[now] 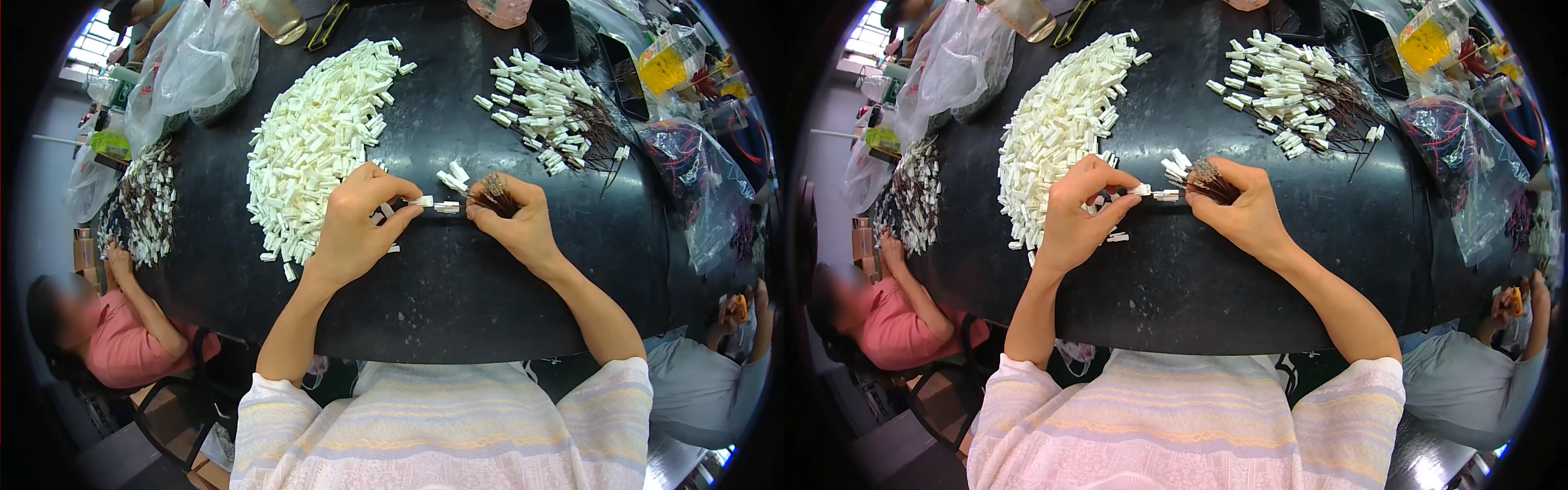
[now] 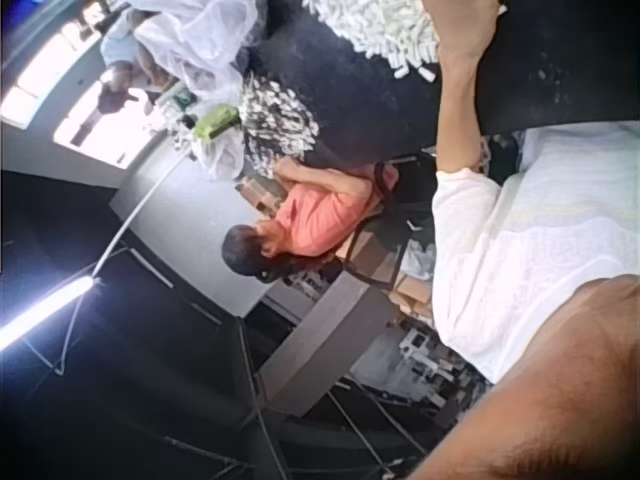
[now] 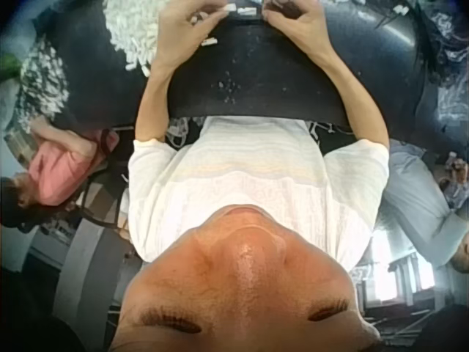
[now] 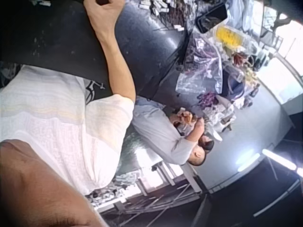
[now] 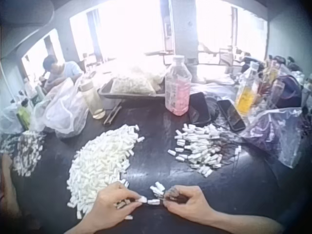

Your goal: Assembling small white plastic caps onto brown multi-pronged wire stems.

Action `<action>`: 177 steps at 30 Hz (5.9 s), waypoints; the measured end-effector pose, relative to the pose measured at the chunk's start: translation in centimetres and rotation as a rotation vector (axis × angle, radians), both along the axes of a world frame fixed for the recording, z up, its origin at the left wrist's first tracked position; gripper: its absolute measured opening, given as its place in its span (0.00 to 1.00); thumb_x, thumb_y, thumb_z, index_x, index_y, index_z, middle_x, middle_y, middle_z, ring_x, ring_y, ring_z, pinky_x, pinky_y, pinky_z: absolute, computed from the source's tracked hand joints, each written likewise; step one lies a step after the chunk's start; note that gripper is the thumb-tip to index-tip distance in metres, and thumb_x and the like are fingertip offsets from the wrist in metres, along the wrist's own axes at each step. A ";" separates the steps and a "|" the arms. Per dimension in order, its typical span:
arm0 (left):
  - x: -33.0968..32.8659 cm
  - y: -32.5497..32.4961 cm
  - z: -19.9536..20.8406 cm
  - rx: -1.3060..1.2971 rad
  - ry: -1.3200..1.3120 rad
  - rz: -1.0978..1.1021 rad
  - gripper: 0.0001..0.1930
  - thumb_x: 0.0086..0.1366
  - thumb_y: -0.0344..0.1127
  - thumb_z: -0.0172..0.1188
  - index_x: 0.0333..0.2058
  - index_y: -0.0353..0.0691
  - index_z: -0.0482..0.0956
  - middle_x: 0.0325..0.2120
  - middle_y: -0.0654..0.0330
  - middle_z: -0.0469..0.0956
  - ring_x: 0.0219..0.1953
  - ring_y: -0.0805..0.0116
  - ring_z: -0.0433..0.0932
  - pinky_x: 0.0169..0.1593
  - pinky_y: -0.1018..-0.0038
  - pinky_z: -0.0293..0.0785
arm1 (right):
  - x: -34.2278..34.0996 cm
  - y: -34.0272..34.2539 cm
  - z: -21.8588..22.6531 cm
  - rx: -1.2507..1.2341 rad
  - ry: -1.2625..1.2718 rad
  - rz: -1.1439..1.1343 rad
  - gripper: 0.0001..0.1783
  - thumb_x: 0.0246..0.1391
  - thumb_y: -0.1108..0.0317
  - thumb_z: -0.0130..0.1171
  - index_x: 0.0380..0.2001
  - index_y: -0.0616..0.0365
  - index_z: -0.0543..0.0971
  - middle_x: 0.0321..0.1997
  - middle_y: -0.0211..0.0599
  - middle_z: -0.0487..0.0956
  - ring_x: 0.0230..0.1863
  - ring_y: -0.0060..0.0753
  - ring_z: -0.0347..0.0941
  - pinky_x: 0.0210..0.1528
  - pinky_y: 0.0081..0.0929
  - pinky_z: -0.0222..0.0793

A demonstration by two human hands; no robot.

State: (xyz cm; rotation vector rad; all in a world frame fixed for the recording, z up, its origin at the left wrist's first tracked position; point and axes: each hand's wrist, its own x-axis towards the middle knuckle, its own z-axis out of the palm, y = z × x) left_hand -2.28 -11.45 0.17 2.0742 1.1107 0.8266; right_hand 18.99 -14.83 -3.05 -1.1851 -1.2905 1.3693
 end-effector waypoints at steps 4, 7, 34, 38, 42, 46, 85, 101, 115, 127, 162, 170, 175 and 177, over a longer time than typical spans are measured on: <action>0.1 -0.2 0.0 0.019 0.004 -0.013 0.08 0.44 0.23 0.64 0.27 0.37 0.78 0.21 0.64 0.71 0.24 0.75 0.69 0.24 0.80 0.58 | -0.2 0.1 -0.1 0.007 -0.002 -0.006 0.04 0.44 0.78 0.56 0.27 0.63 0.73 0.24 0.23 0.71 0.26 0.10 0.64 0.29 0.11 0.58; 0.2 -0.2 -0.4 0.041 -0.016 -0.030 0.08 0.44 0.23 0.64 0.27 0.37 0.78 0.21 0.63 0.70 0.23 0.75 0.68 0.24 0.80 0.59 | -0.1 0.0 0.0 0.003 -0.034 0.012 0.05 0.43 0.78 0.56 0.27 0.63 0.73 0.24 0.23 0.71 0.26 0.10 0.63 0.28 0.10 0.57; 0.7 -0.2 0.0 0.051 -0.078 -0.039 0.08 0.43 0.23 0.64 0.26 0.36 0.79 0.20 0.60 0.73 0.24 0.70 0.69 0.25 0.77 0.64 | -0.8 0.1 -0.2 0.180 -0.181 -0.113 0.05 0.38 0.76 0.57 0.19 0.65 0.71 0.15 0.27 0.65 0.19 0.13 0.56 0.19 0.18 0.51; 0.2 0.0 -0.7 -0.054 -0.138 -0.010 0.08 0.45 0.25 0.64 0.28 0.36 0.80 0.21 0.62 0.72 0.22 0.76 0.67 0.24 0.80 0.61 | -0.6 0.1 -0.6 0.159 -0.144 -0.117 0.05 0.38 0.76 0.57 0.19 0.65 0.71 0.15 0.26 0.65 0.19 0.13 0.56 0.19 0.18 0.51; 0.1 0.1 -0.9 -0.122 -0.163 -0.029 0.07 0.47 0.23 0.63 0.28 0.35 0.79 0.23 0.64 0.74 0.25 0.78 0.67 0.24 0.83 0.58 | -0.4 0.1 -0.4 0.134 -0.132 -0.082 0.04 0.40 0.77 0.57 0.21 0.63 0.72 0.19 0.22 0.67 0.21 0.09 0.58 0.22 0.13 0.52; 0.7 -0.1 -1.0 -0.064 -0.142 -0.032 0.07 0.46 0.23 0.63 0.27 0.36 0.79 0.24 0.64 0.75 0.27 0.77 0.67 0.24 0.82 0.59 | -0.6 0.0 -0.1 0.148 -0.075 -0.075 0.03 0.40 0.76 0.57 0.20 0.64 0.73 0.18 0.24 0.66 0.20 0.11 0.57 0.20 0.15 0.51; -0.7 1.4 -0.7 0.255 0.182 -0.117 0.12 0.42 0.23 0.63 0.31 0.37 0.79 0.30 0.61 0.76 0.38 0.63 0.68 0.39 0.72 0.67 | -0.3 0.4 0.2 0.042 0.040 -0.019 0.06 0.51 0.73 0.54 0.31 0.66 0.74 0.27 0.28 0.74 0.30 0.13 0.67 0.33 0.13 0.62; 0.6 0.2 -1.5 -0.723 -0.787 0.033 0.10 0.59 0.27 0.53 0.41 0.34 0.70 0.33 0.52 0.77 0.21 0.81 0.65 0.23 0.88 0.58 | -0.2 0.2 0.0 0.000 0.006 0.062 0.06 0.51 0.72 0.54 0.29 0.65 0.75 0.17 0.27 0.73 0.21 0.10 0.63 0.23 0.14 0.56; 1.8 -0.5 -1.8 -0.737 -0.733 0.021 0.06 0.61 0.28 0.51 0.37 0.35 0.68 0.36 0.48 0.77 0.16 0.83 0.61 0.19 0.89 0.56 | -0.5 0.0 0.3 0.083 -0.083 0.056 0.04 0.50 0.74 0.55 0.26 0.64 0.75 0.18 0.27 0.74 0.21 0.10 0.64 0.22 0.13 0.56; 1.7 -0.4 -1.7 -0.779 -0.794 -0.038 0.06 0.62 0.30 0.50 0.36 0.36 0.66 0.38 0.47 0.76 0.16 0.83 0.62 0.19 0.88 0.58 | -0.5 0.0 0.4 0.095 -0.099 0.029 0.05 0.49 0.73 0.56 0.24 0.64 0.74 0.18 0.27 0.74 0.20 0.10 0.63 0.21 0.13 0.56; -2.2 0.4 1.2 0.060 0.380 -0.323 0.08 0.43 0.23 0.62 0.26 0.37 0.77 0.42 0.58 0.71 0.44 0.59 0.65 0.46 0.68 0.65 | -0.1 0.1 0.4 -0.084 0.062 -0.085 0.07 0.54 0.70 0.52 0.30 0.64 0.75 0.17 0.26 0.70 0.19 0.11 0.60 0.23 0.13 0.53; -1.7 0.7 -0.1 0.086 0.290 -0.279 0.06 0.47 0.24 0.60 0.27 0.37 0.75 0.34 0.60 0.72 0.38 0.62 0.67 0.42 0.71 0.66 | -0.6 0.2 0.6 0.008 -0.027 -0.013 0.07 0.53 0.71 0.53 0.28 0.64 0.75 0.17 0.26 0.72 0.21 0.11 0.63 0.24 0.13 0.56; -0.6 0.7 0.2 -0.245 0.068 -0.101 0.06 0.54 0.25 0.58 0.32 0.34 0.75 0.28 0.61 0.74 0.30 0.73 0.71 0.37 0.78 0.68 | -0.3 0.1 -0.2 0.126 -0.088 0.010 0.06 0.51 0.72 0.54 0.24 0.64 0.74 0.16 0.27 0.73 0.19 0.11 0.62 0.21 0.14 0.55; -0.3 0.6 -0.5 -0.493 -0.255 -0.090 0.05 0.58 0.26 0.55 0.33 0.31 0.75 0.28 0.61 0.75 0.30 0.78 0.73 0.38 0.81 0.69 | -0.3 0.0 -0.1 0.132 -0.130 0.053 0.07 0.49 0.73 0.55 0.20 0.64 0.73 0.15 0.28 0.73 0.17 0.11 0.62 0.20 0.15 0.54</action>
